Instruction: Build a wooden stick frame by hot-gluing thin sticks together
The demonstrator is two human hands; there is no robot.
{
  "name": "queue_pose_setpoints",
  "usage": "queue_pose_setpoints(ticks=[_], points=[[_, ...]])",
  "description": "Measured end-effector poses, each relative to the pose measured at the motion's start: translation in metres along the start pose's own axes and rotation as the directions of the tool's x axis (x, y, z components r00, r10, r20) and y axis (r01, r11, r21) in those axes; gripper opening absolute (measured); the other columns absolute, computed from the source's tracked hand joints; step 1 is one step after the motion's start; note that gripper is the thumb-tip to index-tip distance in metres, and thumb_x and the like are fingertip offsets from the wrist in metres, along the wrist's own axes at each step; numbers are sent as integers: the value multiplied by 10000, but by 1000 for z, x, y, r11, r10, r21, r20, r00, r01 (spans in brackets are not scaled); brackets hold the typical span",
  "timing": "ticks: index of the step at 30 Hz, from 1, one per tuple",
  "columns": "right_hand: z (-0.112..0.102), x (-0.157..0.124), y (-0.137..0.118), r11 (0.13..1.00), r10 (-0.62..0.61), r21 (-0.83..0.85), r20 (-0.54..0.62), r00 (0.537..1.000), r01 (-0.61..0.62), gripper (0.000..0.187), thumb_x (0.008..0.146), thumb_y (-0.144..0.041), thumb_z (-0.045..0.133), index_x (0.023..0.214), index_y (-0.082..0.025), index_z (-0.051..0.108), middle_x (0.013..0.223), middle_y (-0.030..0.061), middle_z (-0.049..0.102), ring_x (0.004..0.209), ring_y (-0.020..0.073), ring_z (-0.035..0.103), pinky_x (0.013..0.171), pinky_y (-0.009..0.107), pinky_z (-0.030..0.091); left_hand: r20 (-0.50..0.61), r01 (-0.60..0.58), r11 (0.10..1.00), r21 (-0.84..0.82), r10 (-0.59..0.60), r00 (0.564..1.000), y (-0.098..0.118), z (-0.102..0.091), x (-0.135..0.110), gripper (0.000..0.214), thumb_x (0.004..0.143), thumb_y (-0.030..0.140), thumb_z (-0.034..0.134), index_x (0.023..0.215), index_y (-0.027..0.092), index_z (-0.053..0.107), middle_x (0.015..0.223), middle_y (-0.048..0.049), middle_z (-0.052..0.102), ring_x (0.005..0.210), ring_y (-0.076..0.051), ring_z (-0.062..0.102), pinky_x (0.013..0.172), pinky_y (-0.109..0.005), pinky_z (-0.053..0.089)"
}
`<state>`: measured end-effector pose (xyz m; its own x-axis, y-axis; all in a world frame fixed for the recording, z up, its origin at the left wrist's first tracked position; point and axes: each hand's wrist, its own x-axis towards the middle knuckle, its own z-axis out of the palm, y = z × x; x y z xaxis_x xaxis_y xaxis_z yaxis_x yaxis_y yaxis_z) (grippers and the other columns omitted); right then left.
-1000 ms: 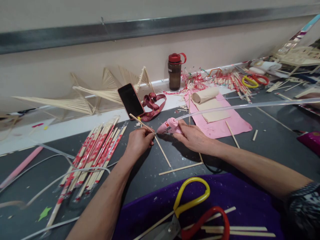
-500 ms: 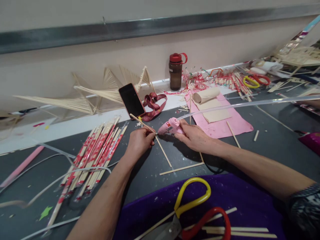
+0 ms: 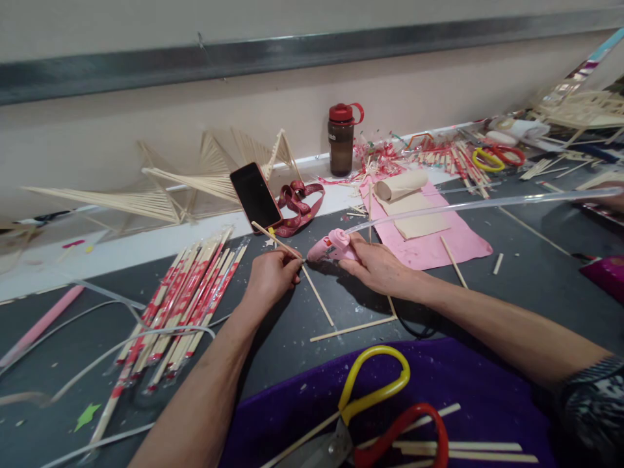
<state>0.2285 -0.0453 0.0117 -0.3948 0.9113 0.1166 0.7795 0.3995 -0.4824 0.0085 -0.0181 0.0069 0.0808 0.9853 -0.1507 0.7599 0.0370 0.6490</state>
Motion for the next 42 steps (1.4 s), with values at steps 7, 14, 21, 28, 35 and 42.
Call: queue_pose_setpoints(ticks=[7, 14, 21, 28, 35, 42], points=[[0, -1, -2, 998, 5, 58, -43, 999, -2, 327, 902, -381, 364, 1131, -154, 414, 951, 101, 633, 780, 207, 600, 666, 284, 398, -10, 3, 1000, 1, -3, 1000, 0, 0, -1, 243, 778, 386, 553, 837, 177, 663, 547, 15, 647, 475, -117, 612, 499, -201, 485], [0, -1, -1, 1000, 7, 25, -5, 1000, -7, 332, 906, -404, 345, 1104, -149, 421, 883, 96, 630, 743, 219, 598, 641, 291, 386, -1, 15, 1000, -6, -15, 1000, 1, 0, -1, 242, 775, 387, 553, 793, 172, 662, 546, 11, 641, 489, -121, 618, 491, -197, 485], [1, -2, 1, 998, -11, 60, -44, 999, 14, 311, 901, -387, 356, 1105, -160, 415, 934, 92, 627, 776, 208, 593, 652, 282, 400, -11, 14, 1000, -19, -14, 1000, 0, 1, -1, 237, 770, 385, 552, 804, 176, 659, 537, 17, 639, 489, -123, 619, 508, -202, 489], [0, -1, 0, 999, 0, 38, -24, 1000, 1, 318, 897, -398, 353, 1091, -158, 430, 900, 92, 625, 754, 210, 588, 640, 286, 395, -7, 4, 1000, -9, -4, 1000, 0, 0, -1, 230, 770, 377, 554, 811, 176, 659, 535, 14, 640, 479, -123, 615, 505, -205, 484], [-2, -1, 0, 998, -15, 68, -23, 1000, 16, 276, 888, -373, 375, 1061, -171, 448, 900, 79, 616, 759, 198, 571, 640, 278, 386, -7, -7, 1000, 8, 7, 1000, 0, 0, 0, 217, 771, 356, 547, 828, 179, 659, 542, 19, 645, 500, -121, 625, 522, -201, 487], [-17, -5, 4, 997, -49, 54, -7, 999, 49, 213, 874, -363, 422, 945, -175, 493, 786, 33, 577, 640, 146, 500, 592, 263, 344, -6, -25, 999, 26, 25, 1000, -2, 0, 1, 219, 768, 363, 543, 810, 181, 658, 549, 14, 650, 515, -126, 633, 540, -206, 485]])
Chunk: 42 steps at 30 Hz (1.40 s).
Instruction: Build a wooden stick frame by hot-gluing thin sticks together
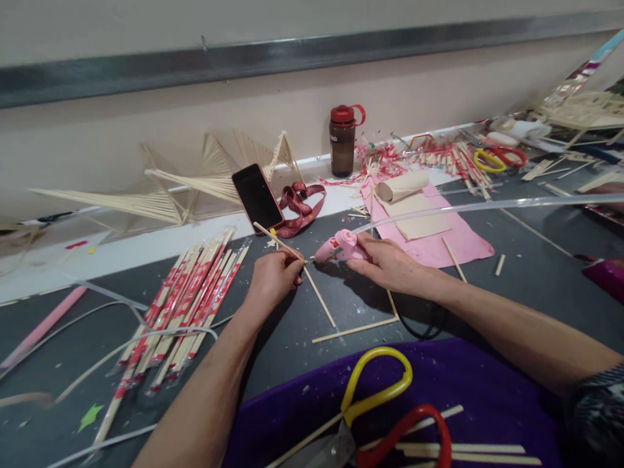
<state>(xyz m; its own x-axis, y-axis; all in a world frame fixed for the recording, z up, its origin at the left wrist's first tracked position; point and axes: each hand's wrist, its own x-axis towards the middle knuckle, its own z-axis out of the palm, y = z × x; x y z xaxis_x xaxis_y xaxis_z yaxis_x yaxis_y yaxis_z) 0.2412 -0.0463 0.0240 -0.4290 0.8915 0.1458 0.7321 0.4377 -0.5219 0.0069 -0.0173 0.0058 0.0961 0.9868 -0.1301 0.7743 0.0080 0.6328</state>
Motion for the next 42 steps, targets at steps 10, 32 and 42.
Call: queue_pose_setpoints(ticks=[10, 32, 42], points=[[-36, -2, -1, 835, 102, 542, 13, 995, -93, 184, 846, -319, 428, 759, -174, 501, 588, -20, 553, 527, 101, 496, 513, 221, 365, -25, 5, 1000, -5, -5, 1000, 2, 0, 0, 238, 753, 389, 551, 810, 182, 656, 526, 23, 636, 448, -120, 593, 472, -204, 453], [-81, -40, 29, 629, 32, 726, 332, 943, -278, 389, 612, -117, 583, 999, -144, 552, 843, -18, 599, 729, 99, 548, 620, 191, 408, -24, -25, 999, -27, 24, 999, 2, -3, 1, 282, 728, 426, 543, 826, 180, 641, 510, 22, 629, 459, -136, 601, 490, -206, 454], [-86, -45, 123, 667, 384, 620, 189, 904, -414, 235, 611, -222, 592, 817, -168, 492, 650, -28, 565, 541, 95, 522, 497, 202, 357, -34, -4, 1000, -1, 4, 999, 1, 1, 2, 260, 732, 399, 549, 842, 188, 655, 554, 14, 644, 516, -140, 631, 525, -212, 479]])
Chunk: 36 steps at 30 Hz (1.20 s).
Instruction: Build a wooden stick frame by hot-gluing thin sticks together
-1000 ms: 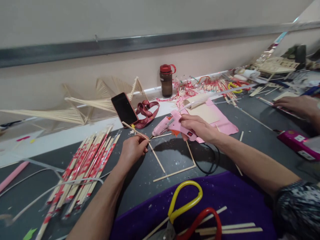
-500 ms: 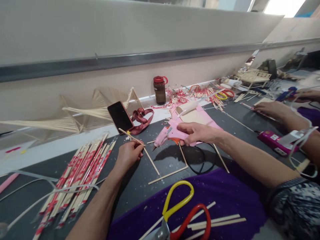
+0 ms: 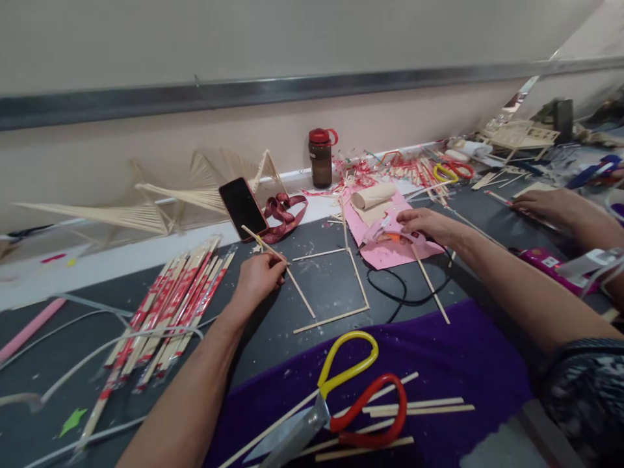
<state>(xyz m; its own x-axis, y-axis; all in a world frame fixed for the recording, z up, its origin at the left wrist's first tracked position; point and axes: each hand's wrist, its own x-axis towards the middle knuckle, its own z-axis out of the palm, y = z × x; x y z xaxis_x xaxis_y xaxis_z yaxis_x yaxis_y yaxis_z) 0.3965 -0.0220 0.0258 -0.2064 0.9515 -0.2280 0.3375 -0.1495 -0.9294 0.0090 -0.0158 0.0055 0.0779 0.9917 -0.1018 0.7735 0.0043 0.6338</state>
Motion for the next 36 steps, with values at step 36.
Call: queue_pose_setpoints(ticks=[36], points=[[175, 50, -44, 87, -433, -926, 297, 851, 368, 186, 871, -152, 451, 949, -147, 619, 918, 100, 614, 803, 217, 591, 561, 285, 362, -4, -28, 999, -14, 28, 1000, 0, 1, -4, 255, 746, 394, 585, 856, 187, 683, 664, -3, 688, 529, -133, 632, 530, -226, 506]])
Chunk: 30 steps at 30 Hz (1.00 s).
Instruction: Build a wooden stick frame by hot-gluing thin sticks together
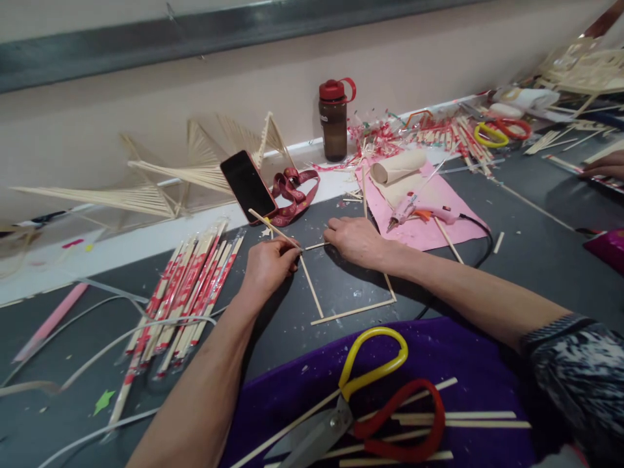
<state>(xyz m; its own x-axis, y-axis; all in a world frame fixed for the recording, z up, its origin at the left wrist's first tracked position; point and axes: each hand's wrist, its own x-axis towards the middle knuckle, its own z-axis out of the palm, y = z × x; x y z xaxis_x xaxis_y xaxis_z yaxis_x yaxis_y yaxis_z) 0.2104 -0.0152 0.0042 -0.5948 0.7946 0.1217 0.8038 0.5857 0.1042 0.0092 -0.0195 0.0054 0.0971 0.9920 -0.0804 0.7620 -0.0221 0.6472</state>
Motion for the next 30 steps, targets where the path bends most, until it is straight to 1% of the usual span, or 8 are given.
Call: queue_pose_setpoints(ticks=[5, 11, 17, 25, 30], points=[[2, -2, 2, 999, -37, 33, -19, 999, 38, 176, 865, -132, 460, 941, -150, 618, 919, 91, 616, 784, 200, 581, 540, 273, 313, 11, 10, 1000, -1, -10, 1000, -1, 0, 2, 260, 738, 407, 595, 857, 195, 686, 716, -7, 703, 568, -141, 644, 549, -231, 512], [0, -3, 1, 998, -46, 50, -7, 999, 47, 193, 870, -120, 438, 959, -137, 609, 934, 101, 617, 771, 194, 581, 532, 276, 296, 55, -14, 999, 43, 12, 998, 0, 0, 1, 229, 741, 375, 583, 825, 190, 690, 678, -5, 700, 555, -142, 643, 568, -235, 508], [-2, -4, 0, 997, -47, 54, 8, 999, 46, 216, 879, -115, 406, 991, -132, 590, 958, 108, 611, 770, 190, 582, 531, 278, 295, 85, -41, 999, 27, 39, 996, -2, -1, 1, 241, 744, 379, 583, 843, 188, 691, 645, -3, 687, 546, -142, 639, 560, -235, 504], [2, -5, 0, 998, -45, 49, -24, 999, 46, 209, 876, -116, 416, 989, -145, 588, 947, 93, 608, 751, 182, 585, 509, 281, 260, 95, -13, 1000, 1, 13, 995, -4, -1, 0, 264, 739, 396, 592, 858, 184, 694, 687, -22, 699, 549, -145, 639, 532, -236, 505], [1, -4, 1, 996, -64, 57, -17, 998, 64, 200, 876, -122, 435, 976, -155, 605, 944, 90, 616, 754, 175, 582, 517, 278, 268, 89, 6, 1000, -21, -5, 996, -2, -1, -1, 266, 727, 411, 606, 835, 185, 695, 679, -18, 695, 553, -144, 639, 528, -231, 507]])
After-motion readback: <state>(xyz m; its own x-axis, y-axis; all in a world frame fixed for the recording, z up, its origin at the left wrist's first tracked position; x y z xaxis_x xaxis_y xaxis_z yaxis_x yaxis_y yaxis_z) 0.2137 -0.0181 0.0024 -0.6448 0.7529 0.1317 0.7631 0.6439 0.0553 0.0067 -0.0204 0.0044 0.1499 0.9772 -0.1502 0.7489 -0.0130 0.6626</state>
